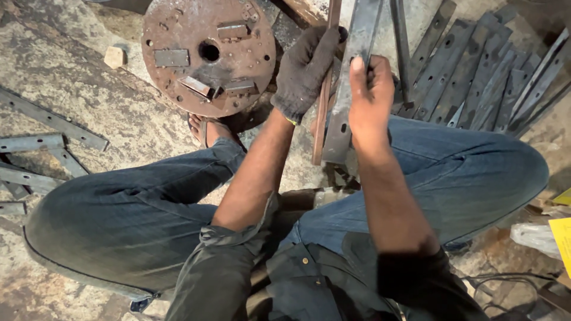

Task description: Using a hammer to align or secure metal strips into slots on a circular metal base.

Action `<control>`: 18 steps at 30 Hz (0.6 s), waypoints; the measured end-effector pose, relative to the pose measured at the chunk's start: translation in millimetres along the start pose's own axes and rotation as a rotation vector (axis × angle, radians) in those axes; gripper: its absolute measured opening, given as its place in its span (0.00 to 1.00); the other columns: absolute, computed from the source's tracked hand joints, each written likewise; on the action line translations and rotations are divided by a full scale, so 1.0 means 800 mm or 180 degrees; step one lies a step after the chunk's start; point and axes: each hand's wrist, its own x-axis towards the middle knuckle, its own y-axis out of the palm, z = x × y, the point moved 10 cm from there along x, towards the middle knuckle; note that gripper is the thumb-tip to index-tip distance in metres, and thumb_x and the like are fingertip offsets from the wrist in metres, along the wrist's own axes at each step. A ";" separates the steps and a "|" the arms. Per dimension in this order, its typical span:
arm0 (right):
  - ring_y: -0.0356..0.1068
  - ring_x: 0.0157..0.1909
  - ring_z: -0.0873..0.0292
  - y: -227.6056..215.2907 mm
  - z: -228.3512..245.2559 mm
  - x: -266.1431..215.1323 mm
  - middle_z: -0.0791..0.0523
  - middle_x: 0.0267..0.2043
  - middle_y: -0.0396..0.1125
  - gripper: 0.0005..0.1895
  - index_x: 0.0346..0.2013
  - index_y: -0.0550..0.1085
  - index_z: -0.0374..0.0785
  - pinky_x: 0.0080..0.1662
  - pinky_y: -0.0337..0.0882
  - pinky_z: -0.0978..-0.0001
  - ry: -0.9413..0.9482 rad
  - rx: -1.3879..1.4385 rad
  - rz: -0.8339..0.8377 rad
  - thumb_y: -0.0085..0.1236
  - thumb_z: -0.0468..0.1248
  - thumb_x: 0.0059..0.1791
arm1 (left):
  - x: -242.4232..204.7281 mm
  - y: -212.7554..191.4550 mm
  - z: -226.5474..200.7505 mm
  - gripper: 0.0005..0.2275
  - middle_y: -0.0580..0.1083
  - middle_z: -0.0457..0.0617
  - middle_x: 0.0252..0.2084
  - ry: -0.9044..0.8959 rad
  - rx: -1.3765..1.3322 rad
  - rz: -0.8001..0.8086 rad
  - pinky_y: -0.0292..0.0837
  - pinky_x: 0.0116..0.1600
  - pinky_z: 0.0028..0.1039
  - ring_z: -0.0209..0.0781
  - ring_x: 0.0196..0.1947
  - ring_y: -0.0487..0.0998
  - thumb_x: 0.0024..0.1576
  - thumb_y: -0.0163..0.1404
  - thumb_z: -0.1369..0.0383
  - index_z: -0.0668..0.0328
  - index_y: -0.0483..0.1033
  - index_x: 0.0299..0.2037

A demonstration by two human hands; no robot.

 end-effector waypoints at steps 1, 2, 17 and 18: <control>0.53 0.36 0.70 0.001 0.006 -0.001 0.63 0.36 0.59 0.08 0.45 0.69 0.38 0.40 0.57 0.73 0.0035 -0.0050 -0.0046 0.54 0.39 0.63 | 0.001 0.003 0.004 0.17 0.80 0.49 0.39 -0.0025 -0.0050 0.0038 0.75 0.49 0.25 0.32 0.40 0.77 0.67 0.49 0.57 0.66 0.78 0.53; 0.53 0.36 0.70 0.001 0.006 -0.001 0.63 0.36 0.59 0.08 0.45 0.69 0.38 0.40 0.57 0.73 0.0034 -0.0053 -0.0053 0.54 0.39 0.63 | 0.001 0.004 0.002 0.17 0.80 0.49 0.39 -0.0025 -0.0052 0.0046 0.75 0.49 0.25 0.32 0.40 0.77 0.67 0.49 0.57 0.66 0.78 0.53; 0.54 0.37 0.72 0.005 0.027 -0.001 0.64 0.36 0.60 0.08 0.45 0.70 0.33 0.40 0.57 0.75 -0.0004 0.0174 -0.0098 0.53 0.37 0.62 | -0.006 0.013 -0.021 0.17 0.79 0.49 0.40 0.0195 -0.0171 0.0173 0.75 0.50 0.26 0.31 0.42 0.77 0.68 0.48 0.58 0.67 0.77 0.52; 0.54 0.36 0.72 0.005 0.030 -0.001 0.64 0.36 0.61 0.08 0.45 0.70 0.33 0.40 0.57 0.75 -0.0033 0.0126 -0.0113 0.53 0.36 0.62 | -0.006 0.014 -0.020 0.16 0.78 0.49 0.39 0.0177 -0.0170 0.0207 0.75 0.49 0.26 0.31 0.41 0.76 0.68 0.48 0.59 0.67 0.77 0.52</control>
